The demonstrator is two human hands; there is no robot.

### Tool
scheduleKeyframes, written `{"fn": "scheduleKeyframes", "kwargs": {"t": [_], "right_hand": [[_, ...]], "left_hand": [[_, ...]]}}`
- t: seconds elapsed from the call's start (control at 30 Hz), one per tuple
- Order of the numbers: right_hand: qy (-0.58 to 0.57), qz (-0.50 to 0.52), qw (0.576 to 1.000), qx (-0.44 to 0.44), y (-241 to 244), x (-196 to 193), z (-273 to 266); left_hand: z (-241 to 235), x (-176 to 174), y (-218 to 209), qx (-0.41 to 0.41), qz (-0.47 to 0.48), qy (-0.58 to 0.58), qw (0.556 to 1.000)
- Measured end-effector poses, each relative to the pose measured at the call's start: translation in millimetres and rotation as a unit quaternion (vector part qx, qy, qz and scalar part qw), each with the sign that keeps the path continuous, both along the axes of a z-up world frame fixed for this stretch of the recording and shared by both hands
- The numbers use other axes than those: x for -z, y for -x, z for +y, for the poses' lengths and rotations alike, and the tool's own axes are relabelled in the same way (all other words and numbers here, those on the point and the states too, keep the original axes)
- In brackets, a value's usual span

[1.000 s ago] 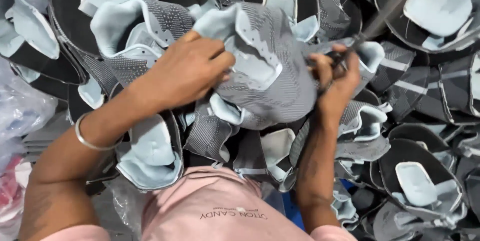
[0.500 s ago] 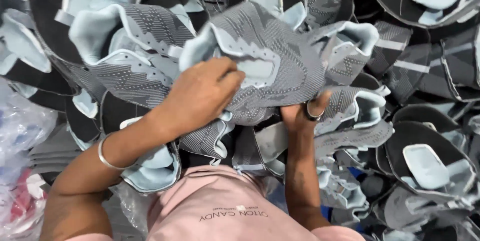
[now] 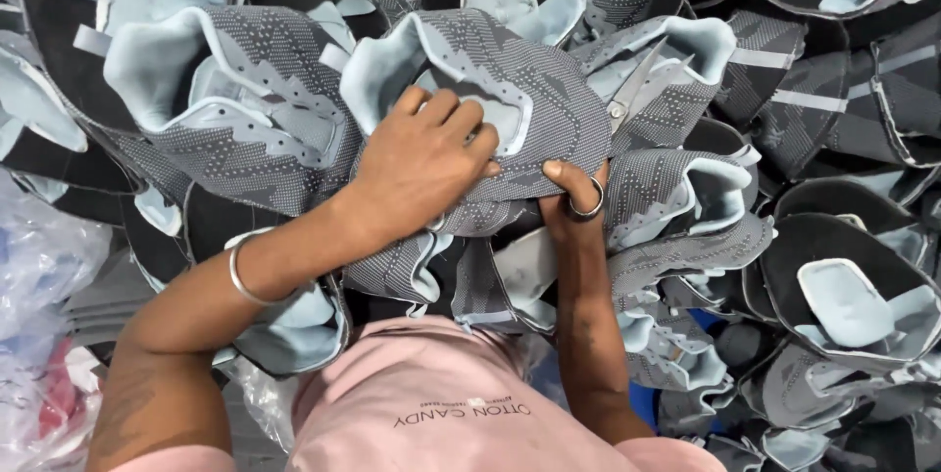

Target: The person uses scissors to trim excess fabric and threads from the edges of gray sneakers. They handle the shoes one at a time, cutting along the seams and removing loose material.

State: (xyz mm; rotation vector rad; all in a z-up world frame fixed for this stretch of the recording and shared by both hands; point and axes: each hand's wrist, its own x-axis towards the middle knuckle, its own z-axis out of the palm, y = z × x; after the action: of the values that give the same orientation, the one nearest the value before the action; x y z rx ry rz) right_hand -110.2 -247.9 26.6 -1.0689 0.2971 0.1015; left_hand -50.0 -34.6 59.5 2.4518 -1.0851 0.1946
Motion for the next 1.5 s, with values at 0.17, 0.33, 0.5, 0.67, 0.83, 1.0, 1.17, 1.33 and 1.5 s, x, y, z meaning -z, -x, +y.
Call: {"fn": "scheduleKeyframes", "kwargs": {"t": [0.17,0.33,0.5,0.67,0.83,1.0,1.17,1.33,1.5], "right_hand": [[-0.011,-0.026,0.999,-0.022,-4.4,-1.4,1.0],[0.193,-0.122,0.973,-0.045,12.8,16.9,-0.9],[0.266,-0.183,0.946,-0.022,11.1,36.4,-14.1],[-0.025,-0.065,0.997,-0.021,14.6,48.0,-14.9],[-0.112,-0.105,0.988,-0.027,22.6,85.6,-39.7],[-0.245,-0.113,0.963,-0.019,33.7,148.1,-78.7],[-0.152,-0.118,0.981,0.024,14.1,59.3,-16.9],[0.164,-0.285,0.944,-0.021,8.3,35.5,-9.2],[0.300,-0.246,0.921,-0.028,10.8,41.3,-11.4]], "left_hand": [[22.4,3.1,3.0,0.015,0.020,0.140,0.990],[63.2,-13.2,6.1,-0.127,0.374,0.415,0.819],[70.5,-42.1,10.8,-0.061,-0.039,0.199,0.977],[59.8,-7.4,3.5,-0.019,-0.097,0.050,0.994],[93.2,-43.0,-23.6,-0.087,-0.016,0.210,0.974],[106.2,-57.2,-32.3,-0.067,0.436,0.407,0.800],[82.8,-23.9,-40.8,-0.014,0.494,0.293,0.818],[59.2,-18.6,-50.2,-0.099,0.462,0.035,0.881],[40.8,-37.0,-15.2,-0.012,0.048,0.207,0.977]]}}
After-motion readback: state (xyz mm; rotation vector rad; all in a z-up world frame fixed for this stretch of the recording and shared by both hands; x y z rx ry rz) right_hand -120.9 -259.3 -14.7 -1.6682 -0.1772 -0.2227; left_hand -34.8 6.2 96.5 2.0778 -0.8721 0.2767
